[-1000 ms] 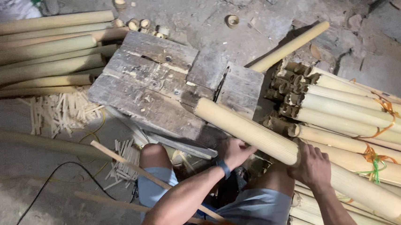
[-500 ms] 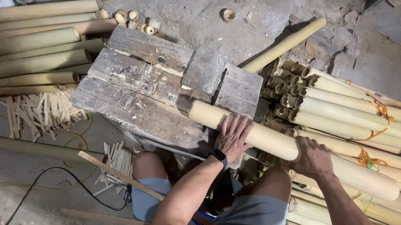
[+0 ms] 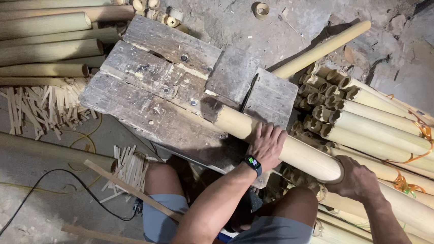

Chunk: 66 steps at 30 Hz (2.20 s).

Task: The person repeatedly cuts bamboo poles into short segments using a table saw and stacks the finished pieces into bundles. The person handles each pole individually, feeds it through the saw, and places the cut segments onto a growing pile.

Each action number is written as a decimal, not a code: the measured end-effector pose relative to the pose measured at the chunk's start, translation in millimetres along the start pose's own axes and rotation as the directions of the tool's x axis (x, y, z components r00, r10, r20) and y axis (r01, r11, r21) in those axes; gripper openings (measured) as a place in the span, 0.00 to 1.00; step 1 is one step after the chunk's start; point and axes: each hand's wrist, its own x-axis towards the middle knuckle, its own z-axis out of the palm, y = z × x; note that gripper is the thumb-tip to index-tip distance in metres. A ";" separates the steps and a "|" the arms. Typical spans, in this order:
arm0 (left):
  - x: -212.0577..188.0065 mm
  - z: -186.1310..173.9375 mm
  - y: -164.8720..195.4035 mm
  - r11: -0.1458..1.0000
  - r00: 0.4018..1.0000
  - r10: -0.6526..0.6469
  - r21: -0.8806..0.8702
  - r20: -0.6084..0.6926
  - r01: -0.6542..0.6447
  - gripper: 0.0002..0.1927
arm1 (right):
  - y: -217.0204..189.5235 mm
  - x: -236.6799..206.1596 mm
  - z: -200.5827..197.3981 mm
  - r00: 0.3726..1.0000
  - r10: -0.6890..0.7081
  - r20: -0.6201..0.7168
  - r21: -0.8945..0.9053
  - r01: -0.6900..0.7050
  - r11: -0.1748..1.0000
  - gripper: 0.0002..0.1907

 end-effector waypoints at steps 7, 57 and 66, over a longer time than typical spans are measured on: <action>10.1 -9.2 -19.8 0.959 0.971 0.240 -0.155 0.009 -0.236 0.44 | 7.9 -7.8 -10.7 0.994 -0.029 -0.110 -0.074 0.021 0.997 0.52; -50.6 -77.3 -34.7 0.822 0.673 -0.502 -0.541 -0.543 0.177 0.36 | 32.5 -64.0 -4.5 0.985 0.157 0.078 0.081 -0.163 0.983 0.47; -36.0 -135.2 -160.0 0.241 0.574 -0.819 -0.911 -0.005 0.336 0.25 | 37.5 -169.9 49.0 0.941 0.334 0.047 0.265 -0.334 0.905 0.51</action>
